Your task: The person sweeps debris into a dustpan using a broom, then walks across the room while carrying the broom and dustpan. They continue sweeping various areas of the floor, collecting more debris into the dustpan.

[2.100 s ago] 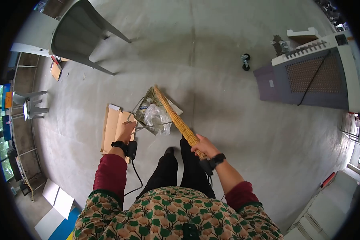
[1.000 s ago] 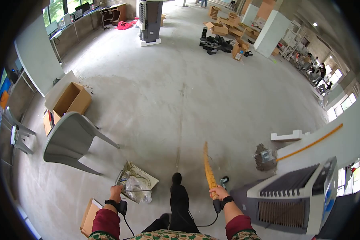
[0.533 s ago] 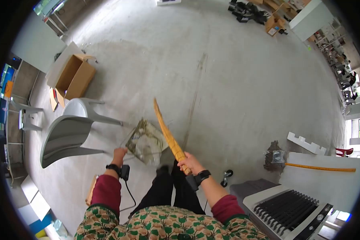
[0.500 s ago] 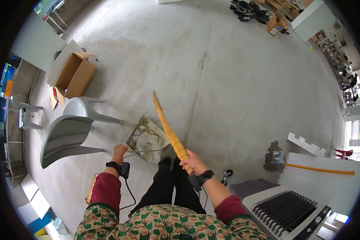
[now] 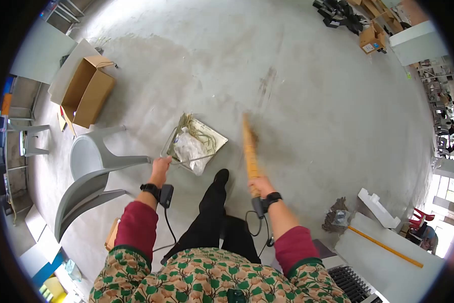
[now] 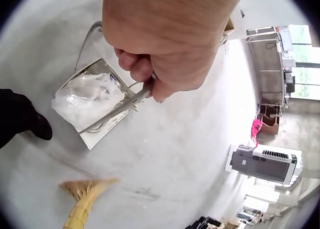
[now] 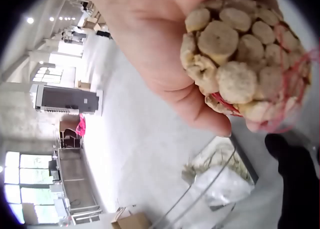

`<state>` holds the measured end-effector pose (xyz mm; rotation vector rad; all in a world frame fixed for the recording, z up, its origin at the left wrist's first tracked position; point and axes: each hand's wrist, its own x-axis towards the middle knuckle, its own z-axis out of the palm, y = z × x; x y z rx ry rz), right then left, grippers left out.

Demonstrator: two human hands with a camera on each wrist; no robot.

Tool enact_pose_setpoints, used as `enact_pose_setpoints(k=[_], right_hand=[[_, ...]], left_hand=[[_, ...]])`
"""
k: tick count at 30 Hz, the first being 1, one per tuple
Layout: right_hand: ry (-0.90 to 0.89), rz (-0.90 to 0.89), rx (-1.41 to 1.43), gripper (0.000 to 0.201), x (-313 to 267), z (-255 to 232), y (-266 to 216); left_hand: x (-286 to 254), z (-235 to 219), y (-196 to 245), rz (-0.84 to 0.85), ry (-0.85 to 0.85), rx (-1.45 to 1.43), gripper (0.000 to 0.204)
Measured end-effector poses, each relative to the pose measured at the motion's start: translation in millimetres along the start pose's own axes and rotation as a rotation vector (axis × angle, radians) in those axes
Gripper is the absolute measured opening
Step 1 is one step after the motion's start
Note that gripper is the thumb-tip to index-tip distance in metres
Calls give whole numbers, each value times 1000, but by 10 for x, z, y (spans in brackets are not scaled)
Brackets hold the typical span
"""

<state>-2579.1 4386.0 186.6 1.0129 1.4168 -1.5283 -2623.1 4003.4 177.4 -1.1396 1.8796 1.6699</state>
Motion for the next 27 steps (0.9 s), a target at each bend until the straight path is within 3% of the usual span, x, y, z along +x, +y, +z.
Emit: enact_pose_setpoints(k=[2,3,5,9,11,13,15,17,19,22,23,25,26,27], right_hand=[[-75,10,-51,28,-87,423,-109],[-150,23,-47,32,-165,515,-206],[-225,43,-44,35,-320,517,-407],[-93,-117,-169,41,-581,-99,-880],[78,-186,-270,44,-541,-516,-1179],[189,-238,-372,42,-285,-909,-1506],[206,-270,-470,38,-33,-1179,-2114],[185,-339,-386,33,541,-1465,-2517],[188,-326,-439,32,978,-1487,-3098],[199,-297,-769,20,1588,-1288,-3256],[244,-373,-715,21,1774,-1153,-3000],[139,-377,-1061,33,1507,-781,-2898],[106,-338,-952,38,1316,-676,-2879],[-20,-415,-935,39,1403,-672,-2711]], left_hand=[[269,101,130,557,-99,753,22],[288,166,220,536,-91,755,22],[273,359,424,20,19,82,19],[384,494,693,10,67,25,16],[472,529,849,-8,52,57,17],[535,600,975,3,45,49,16],[653,668,1079,23,5,134,17],[653,812,1218,-7,43,121,16],[693,998,1461,-63,100,101,14],[837,1067,1578,49,42,224,15],[1000,1003,1440,207,-8,522,16],[1267,989,1285,478,-49,949,19],[1358,1054,1314,479,-66,956,15],[1429,1085,1331,528,-58,1164,12]])
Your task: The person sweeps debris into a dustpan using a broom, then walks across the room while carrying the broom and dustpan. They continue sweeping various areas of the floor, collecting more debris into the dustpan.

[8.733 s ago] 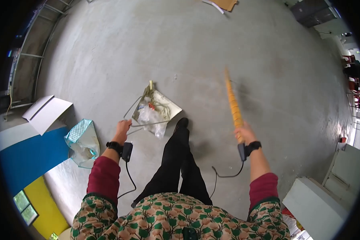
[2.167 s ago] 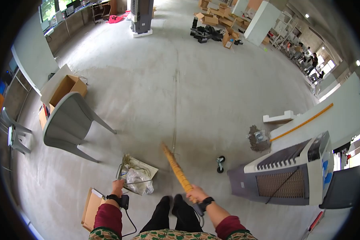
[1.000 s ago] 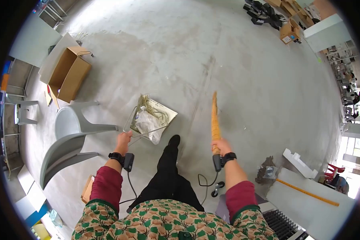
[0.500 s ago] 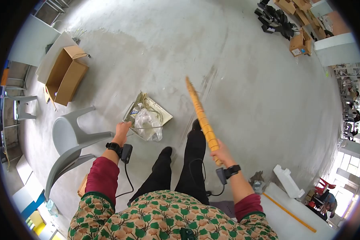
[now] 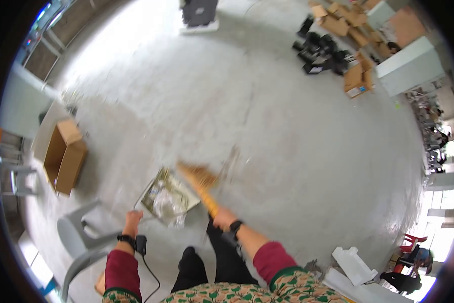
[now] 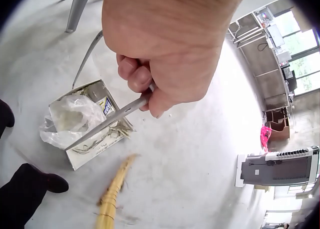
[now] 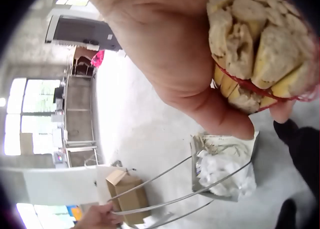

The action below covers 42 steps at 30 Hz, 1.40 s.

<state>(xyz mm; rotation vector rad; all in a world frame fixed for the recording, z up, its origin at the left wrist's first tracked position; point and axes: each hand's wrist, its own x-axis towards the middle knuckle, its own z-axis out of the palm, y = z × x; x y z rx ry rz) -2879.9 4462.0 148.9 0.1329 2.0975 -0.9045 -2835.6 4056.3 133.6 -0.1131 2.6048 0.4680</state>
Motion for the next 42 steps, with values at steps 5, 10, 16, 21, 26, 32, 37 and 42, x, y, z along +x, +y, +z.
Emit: enact_pose_setpoints(k=[5,10,16,21,26,32,37,42], right_hand=[[-316,149,351,39,-633,-783,-344],[-171,22,343,39,-800,-1367,-2],[40,138,586,34,-735,-2142,191],[187,239,691,30,-774,-2816,429],[229,477,1208,18,-697,-3158,1102],[430,384,1271,12,-1027,-3500,1328],[420,761,1402,11,-738,-4005,1402],[218,640,1336,14,211,-4840,1291]], left_hand=[[439,-331,519,156,150,-18,13],[849,-771,1181,101,109,-91,15],[1570,-978,1492,315,203,170,3],[2358,-1108,1946,218,123,-10,5],[2816,-1558,2535,278,136,-28,8],[3409,-2093,3239,381,200,72,6],[3941,-2268,3671,315,175,8,7],[4607,-2598,4025,266,206,-15,12]])
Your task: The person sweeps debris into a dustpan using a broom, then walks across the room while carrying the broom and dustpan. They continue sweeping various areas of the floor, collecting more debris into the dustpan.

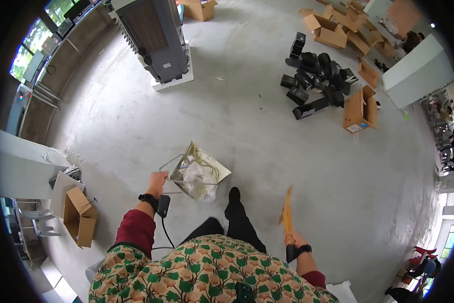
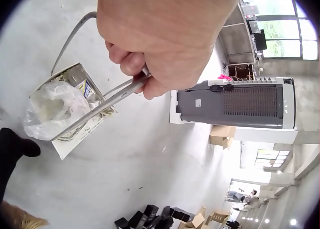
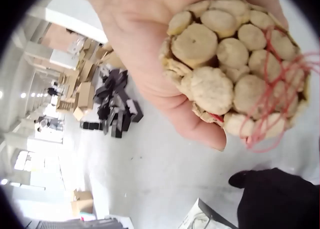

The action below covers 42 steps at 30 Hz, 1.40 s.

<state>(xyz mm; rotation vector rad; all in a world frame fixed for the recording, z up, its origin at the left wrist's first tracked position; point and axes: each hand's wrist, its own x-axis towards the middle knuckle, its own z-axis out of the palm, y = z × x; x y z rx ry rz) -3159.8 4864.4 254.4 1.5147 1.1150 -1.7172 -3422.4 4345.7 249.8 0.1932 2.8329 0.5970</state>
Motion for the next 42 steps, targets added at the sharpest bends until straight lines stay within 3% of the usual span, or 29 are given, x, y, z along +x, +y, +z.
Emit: enact_pose_setpoints(k=[1,2,4,8,10,12,13,15,19,22,27,31,34,37,38,40,42], right_hand=[[2,-15,-66,15,65,144,-275],[-70,-63,-162,15,-8,315,-595],[-155,-169,-335,22,-70,646,-1220],[-157,-455,-531,49,-93,1287,-2244],[-129,-513,-600,57,24,1555,-2668],[-34,-652,-680,55,293,1709,-2938],[-16,-644,-675,55,294,1814,-3076],[-156,-410,-485,60,285,2002,-3441],[-199,-274,-356,55,452,2185,-4234],[-127,-189,-302,49,648,2191,-4652],[-109,-87,-270,34,1399,2204,-5471],[-193,20,-305,34,2074,2863,-5469],[-209,-20,-456,36,1812,3446,-5073],[-463,130,-487,45,1498,3403,-5325],[-473,136,-506,45,1412,3387,-5518],[-408,-85,-747,49,1250,3329,-5907],[-218,-369,-1045,51,1373,3405,-6318]], left_hand=[[172,-41,77,-308,-5,-404,19],[335,-91,136,-327,-9,-410,19],[586,-222,214,-527,21,-547,26],[1060,-339,257,-624,51,-655,21],[1334,-298,168,-388,44,-438,16],[1645,-306,291,-379,9,-412,12],[1817,-320,346,-270,17,-253,11],[2211,-257,319,-76,20,-33,9],[2928,-198,356,-120,-85,-56,9],[3336,-179,487,-870,-67,-894,16],[3880,-54,663,-821,-3,-833,25],[4188,121,724,-846,86,-775,26],[4264,86,562,-975,50,-896,23],[4178,44,681,-983,36,-847,22],[4166,41,720,-1003,28,-822,22],[4144,53,741,-1061,23,-824,23],[4117,103,710,-1032,41,-873,22]])
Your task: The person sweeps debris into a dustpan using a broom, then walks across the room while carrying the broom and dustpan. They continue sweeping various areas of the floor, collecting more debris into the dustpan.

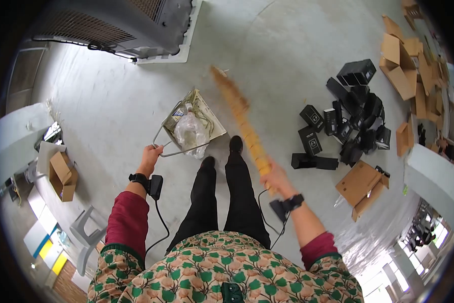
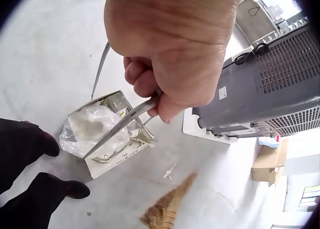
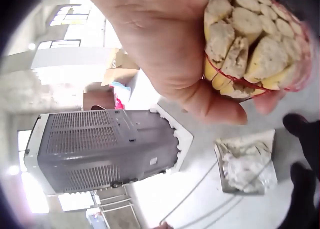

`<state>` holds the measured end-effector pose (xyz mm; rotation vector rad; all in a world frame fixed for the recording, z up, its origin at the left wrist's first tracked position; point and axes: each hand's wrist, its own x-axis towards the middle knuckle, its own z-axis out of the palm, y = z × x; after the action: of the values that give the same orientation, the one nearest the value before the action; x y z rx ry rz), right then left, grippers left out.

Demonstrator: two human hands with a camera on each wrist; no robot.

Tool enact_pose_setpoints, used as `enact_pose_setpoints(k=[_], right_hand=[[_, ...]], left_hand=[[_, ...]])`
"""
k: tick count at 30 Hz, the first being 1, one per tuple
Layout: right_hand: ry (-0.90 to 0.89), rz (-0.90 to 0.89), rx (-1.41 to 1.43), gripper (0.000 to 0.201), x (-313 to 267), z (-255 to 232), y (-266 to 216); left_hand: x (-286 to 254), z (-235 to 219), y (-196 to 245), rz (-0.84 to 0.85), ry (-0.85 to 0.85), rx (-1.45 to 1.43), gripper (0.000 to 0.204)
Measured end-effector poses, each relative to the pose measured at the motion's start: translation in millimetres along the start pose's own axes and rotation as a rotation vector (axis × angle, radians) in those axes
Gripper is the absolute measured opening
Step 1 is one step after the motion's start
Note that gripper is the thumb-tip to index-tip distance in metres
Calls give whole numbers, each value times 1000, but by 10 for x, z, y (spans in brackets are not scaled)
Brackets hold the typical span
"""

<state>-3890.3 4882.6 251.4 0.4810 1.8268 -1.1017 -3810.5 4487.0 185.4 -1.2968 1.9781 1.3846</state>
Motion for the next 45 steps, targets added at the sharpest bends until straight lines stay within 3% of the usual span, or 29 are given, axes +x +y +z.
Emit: enact_pose_setpoints(k=[2,4,5,7,9,10,11,12,13,15,18,22,25,27,29,31,33,36,37,38,40,42,43,45], right_hand=[[-73,-30,45,48,519,-334,-301],[-24,-36,-228,46,1082,-497,-657],[-39,-41,-231,46,1361,-418,-651],[95,-57,-612,41,1839,-143,-461],[42,-197,-667,45,1366,194,-306],[71,-183,-707,54,1106,384,-184],[-59,-107,-683,59,827,461,-177],[-175,-107,-630,58,804,532,138],[-341,129,-412,56,489,489,-82],[-365,185,-295,64,186,442,45],[-185,62,-451,71,-304,191,-9],[-73,6,-545,70,-441,-243,20],[-57,157,-230,63,-619,-464,-254],[-27,129,-66,59,-639,-569,-129],[13,76,240,51,-599,-777,-263],[46,30,318,47,-446,-868,-244],[54,-11,406,42,-246,-1001,-333],[-31,-4,431,39,15,-1214,-503],[-23,-35,441,39,91,-1325,-646],[-74,-16,417,40,104,-1400,-774],[-129,24,416,41,94,-1522,-953],[-248,-3,498,49,128,-1754,-1162],[-267,1,517,51,159,-1864,-1234],[-244,-14,529,51,205,-2101,-1418]], left_hand=[[22,-5,-6,-12,-9,2,21],[-13,-4,-1,-24,-12,9,19],[-72,14,38,-38,-4,-15,19],[-76,-22,34,-52,6,-33,18],[-55,9,-37,-35,-10,-67,19],[-57,28,-36,-35,-14,-80,19],[-51,35,-17,-36,-5,-79,19],[-55,36,1,-36,1,-74,19],[-82,36,27,-25,-7,-79,19],[-92,51,135,3,26,-40,20],[25,52,5,21,-12,-11,22],[50,100,127,41,23,-16,24],[107,47,239,97,11,36,17],[381,0,35,771,92,784,14],[394,18,278,650,103,764,16],[247,95,705,227,-16,314,12],[642,190,534,522,21,658,7],[880,307,776,704,94,1014,5],[1365,345,499,612,76,637,7],[1233,340,844,536,35,532,13],[756,445,1681,203,35,-16,23],[695,490,2139,140,45,-125,23],[700,528,2350,66,61,-245,23],[699,590,2724,73,68,-278,22]])
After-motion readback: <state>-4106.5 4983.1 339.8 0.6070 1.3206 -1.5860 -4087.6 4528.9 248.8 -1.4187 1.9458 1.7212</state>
